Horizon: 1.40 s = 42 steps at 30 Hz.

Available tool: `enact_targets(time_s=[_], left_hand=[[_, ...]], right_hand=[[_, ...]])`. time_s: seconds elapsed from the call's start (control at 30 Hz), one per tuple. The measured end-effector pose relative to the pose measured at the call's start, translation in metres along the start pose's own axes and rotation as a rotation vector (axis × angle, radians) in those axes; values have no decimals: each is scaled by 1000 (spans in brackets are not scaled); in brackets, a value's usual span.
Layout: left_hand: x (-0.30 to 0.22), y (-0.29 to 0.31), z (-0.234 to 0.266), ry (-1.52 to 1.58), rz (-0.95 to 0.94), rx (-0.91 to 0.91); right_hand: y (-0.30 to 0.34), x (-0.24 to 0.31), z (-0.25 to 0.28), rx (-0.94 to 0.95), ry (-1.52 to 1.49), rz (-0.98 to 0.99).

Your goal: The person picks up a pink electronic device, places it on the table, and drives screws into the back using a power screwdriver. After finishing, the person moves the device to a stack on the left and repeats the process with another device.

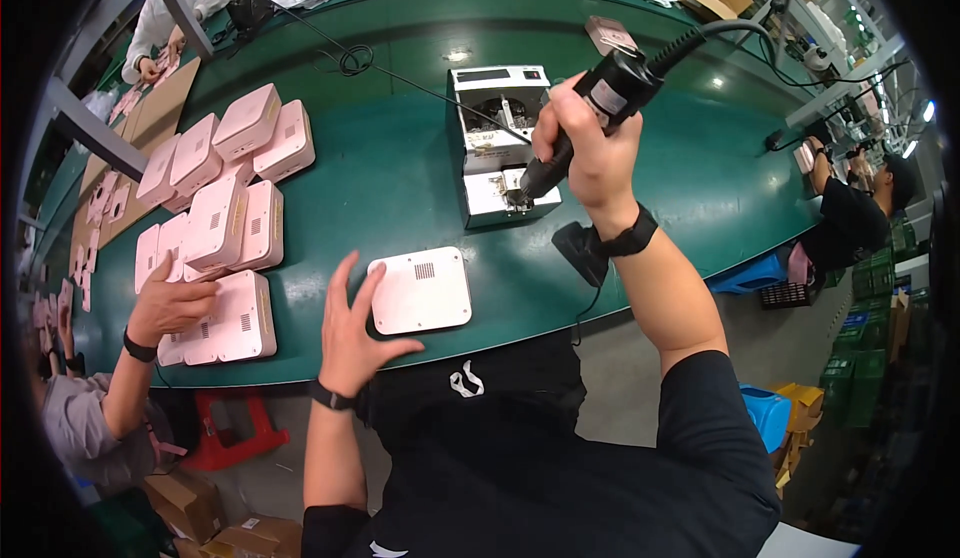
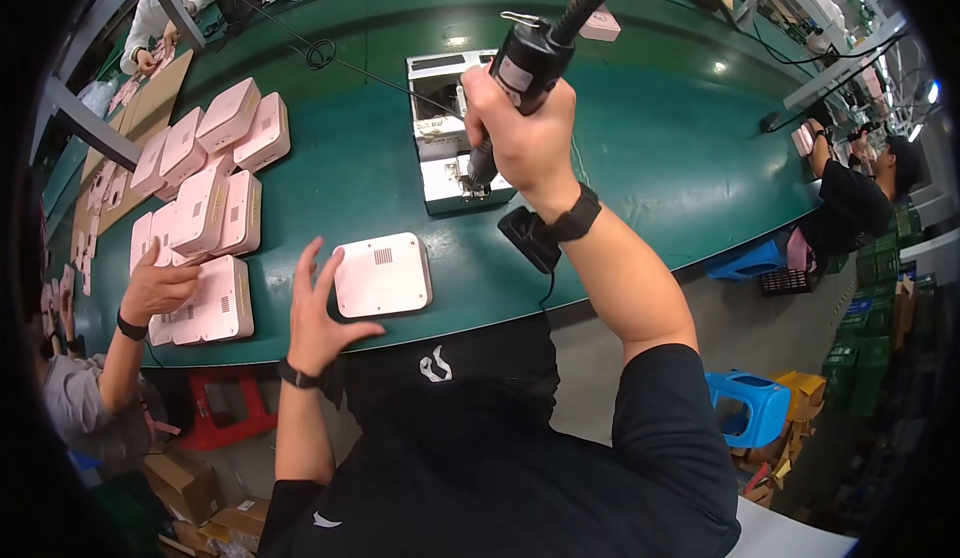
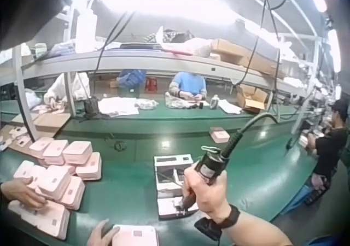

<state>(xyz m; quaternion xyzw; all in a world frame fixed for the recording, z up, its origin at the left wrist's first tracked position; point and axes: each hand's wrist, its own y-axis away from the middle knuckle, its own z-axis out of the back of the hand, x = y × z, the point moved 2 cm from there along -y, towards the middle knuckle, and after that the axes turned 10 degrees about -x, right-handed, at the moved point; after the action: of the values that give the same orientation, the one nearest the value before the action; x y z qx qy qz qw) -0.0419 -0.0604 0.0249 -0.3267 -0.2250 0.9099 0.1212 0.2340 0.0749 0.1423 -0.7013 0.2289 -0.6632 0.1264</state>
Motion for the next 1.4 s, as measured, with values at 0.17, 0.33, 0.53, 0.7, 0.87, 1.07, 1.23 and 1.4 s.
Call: enact_targets(time_s=[0.17,0.33,0.53,0.7,0.87,1.07,1.23,1.4], left_hand=[[18,-5,-25,185,-5,199],[-16,-5,-44,210,0,253],[-25,-8,-50,167,-29,243],[-24,-8,-52,159,-34,236],[-19,-6,-55,178,-21,215],[-20,-4,-55,168,-30,213],[-22,0,-54,152,-31,183],[-22,3,-56,148,-30,188]], right_hand=[[14,3,1,35,-80,-64],[39,15,14,42,-180,-84],[48,9,17,65,-204,-118],[52,-4,8,56,-161,-146],[53,-17,0,99,-138,-189],[55,-18,1,113,-146,-205],[48,-9,-8,187,-57,-220],[21,9,4,25,-190,-112]])
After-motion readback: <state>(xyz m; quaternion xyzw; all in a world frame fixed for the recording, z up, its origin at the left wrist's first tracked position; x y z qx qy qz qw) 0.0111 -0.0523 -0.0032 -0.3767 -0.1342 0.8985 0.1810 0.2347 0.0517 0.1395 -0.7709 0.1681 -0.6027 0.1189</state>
